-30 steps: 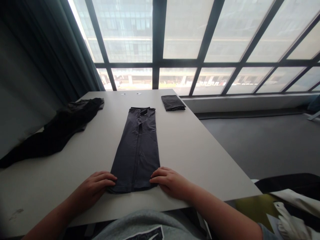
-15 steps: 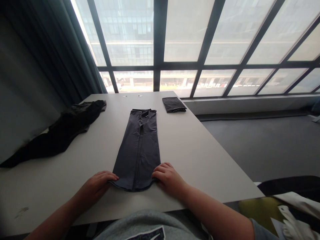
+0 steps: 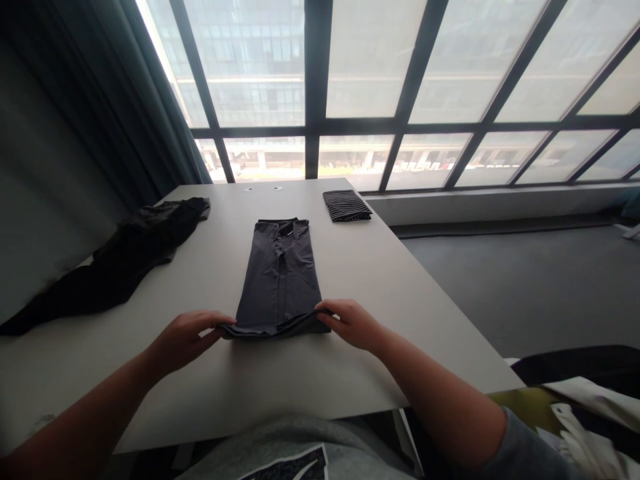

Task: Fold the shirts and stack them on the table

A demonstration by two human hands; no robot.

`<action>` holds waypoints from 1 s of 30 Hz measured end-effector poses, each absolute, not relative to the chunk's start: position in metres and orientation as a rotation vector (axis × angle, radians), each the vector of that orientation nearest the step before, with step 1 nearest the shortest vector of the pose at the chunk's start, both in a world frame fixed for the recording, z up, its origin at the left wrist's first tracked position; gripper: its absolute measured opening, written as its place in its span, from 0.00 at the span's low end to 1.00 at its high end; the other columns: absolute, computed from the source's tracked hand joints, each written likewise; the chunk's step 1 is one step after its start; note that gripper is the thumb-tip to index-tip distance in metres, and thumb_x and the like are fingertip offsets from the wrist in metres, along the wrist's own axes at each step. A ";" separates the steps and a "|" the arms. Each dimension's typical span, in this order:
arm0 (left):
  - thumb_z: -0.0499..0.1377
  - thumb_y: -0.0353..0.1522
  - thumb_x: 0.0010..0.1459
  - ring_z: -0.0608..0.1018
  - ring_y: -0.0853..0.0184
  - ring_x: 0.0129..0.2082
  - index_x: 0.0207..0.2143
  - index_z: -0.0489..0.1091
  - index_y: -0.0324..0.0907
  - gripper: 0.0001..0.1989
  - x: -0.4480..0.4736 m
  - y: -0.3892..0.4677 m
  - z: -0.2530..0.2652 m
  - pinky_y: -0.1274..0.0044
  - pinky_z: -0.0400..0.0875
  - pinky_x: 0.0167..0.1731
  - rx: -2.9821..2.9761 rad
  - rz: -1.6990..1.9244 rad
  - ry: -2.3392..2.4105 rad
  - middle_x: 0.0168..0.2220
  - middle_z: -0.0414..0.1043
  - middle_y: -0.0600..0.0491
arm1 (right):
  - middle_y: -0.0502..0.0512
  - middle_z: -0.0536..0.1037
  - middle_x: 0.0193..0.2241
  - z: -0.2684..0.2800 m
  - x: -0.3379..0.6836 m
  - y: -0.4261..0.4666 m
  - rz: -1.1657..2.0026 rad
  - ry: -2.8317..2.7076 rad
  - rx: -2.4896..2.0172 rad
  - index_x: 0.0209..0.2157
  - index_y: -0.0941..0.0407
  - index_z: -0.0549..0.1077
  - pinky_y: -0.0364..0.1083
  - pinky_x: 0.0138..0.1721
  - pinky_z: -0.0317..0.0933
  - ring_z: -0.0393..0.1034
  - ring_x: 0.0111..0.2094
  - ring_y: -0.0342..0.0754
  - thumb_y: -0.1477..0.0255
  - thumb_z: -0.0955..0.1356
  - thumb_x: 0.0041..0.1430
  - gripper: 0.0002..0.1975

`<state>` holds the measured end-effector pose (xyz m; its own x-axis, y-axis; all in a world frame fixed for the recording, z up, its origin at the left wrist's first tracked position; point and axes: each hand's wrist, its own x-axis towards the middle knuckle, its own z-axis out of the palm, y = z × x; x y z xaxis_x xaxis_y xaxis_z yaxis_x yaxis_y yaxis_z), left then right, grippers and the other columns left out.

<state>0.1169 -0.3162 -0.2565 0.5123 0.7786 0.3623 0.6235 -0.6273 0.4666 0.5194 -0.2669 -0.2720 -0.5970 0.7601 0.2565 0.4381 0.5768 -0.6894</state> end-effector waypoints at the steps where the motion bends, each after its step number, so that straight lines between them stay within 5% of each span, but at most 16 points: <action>1: 0.58 0.36 0.70 0.84 0.67 0.33 0.48 0.81 0.45 0.12 0.117 -0.306 -0.252 0.78 0.78 0.35 2.447 0.799 1.232 0.40 0.85 0.51 | 0.53 0.81 0.32 -0.269 0.517 -0.256 0.804 -2.246 -0.976 0.43 0.55 0.79 0.45 0.37 0.66 0.73 0.32 0.47 0.62 0.65 0.72 0.14; 5: 0.58 0.41 0.67 0.80 0.68 0.28 0.45 0.80 0.43 0.15 0.116 -0.265 -0.237 0.80 0.74 0.28 2.337 0.805 1.386 0.33 0.82 0.53 | 0.49 0.77 0.26 -0.263 0.508 -0.210 0.934 -2.168 -1.075 0.39 0.56 0.79 0.44 0.31 0.63 0.69 0.27 0.45 0.60 0.66 0.68 0.15; 12: 0.58 0.44 0.63 0.75 0.68 0.27 0.41 0.78 0.43 0.16 0.115 -0.198 -0.266 0.77 0.68 0.30 2.219 0.740 1.499 0.27 0.77 0.56 | 0.52 0.81 0.30 -0.283 0.493 -0.137 0.825 -2.171 -1.241 0.39 0.57 0.81 0.44 0.36 0.63 0.73 0.32 0.48 0.65 0.70 0.63 0.11; 24: 0.60 0.41 0.59 0.77 0.61 0.35 0.42 0.76 0.44 0.13 0.110 -0.169 -0.322 0.72 0.70 0.39 2.228 0.625 1.656 0.35 0.78 0.52 | 0.53 0.82 0.38 -0.324 0.486 -0.126 0.472 -2.313 -1.321 0.40 0.55 0.81 0.45 0.42 0.64 0.74 0.36 0.47 0.72 0.73 0.64 0.04; 30: 0.61 0.37 0.61 0.78 0.53 0.53 0.55 0.73 0.41 0.21 0.118 -0.180 -0.313 0.62 0.71 0.57 2.373 0.770 1.647 0.53 0.77 0.43 | 0.61 0.79 0.46 -0.313 0.479 -0.140 0.155 -2.290 -1.383 0.47 0.56 0.80 0.51 0.54 0.65 0.72 0.48 0.55 0.71 0.72 0.66 0.09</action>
<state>0.1176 -0.1803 -0.3132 0.2644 0.9085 0.3236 0.8308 -0.3849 0.4021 0.4791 -0.1403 -0.3128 -0.3901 0.8618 0.3242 0.8102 0.4886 -0.3239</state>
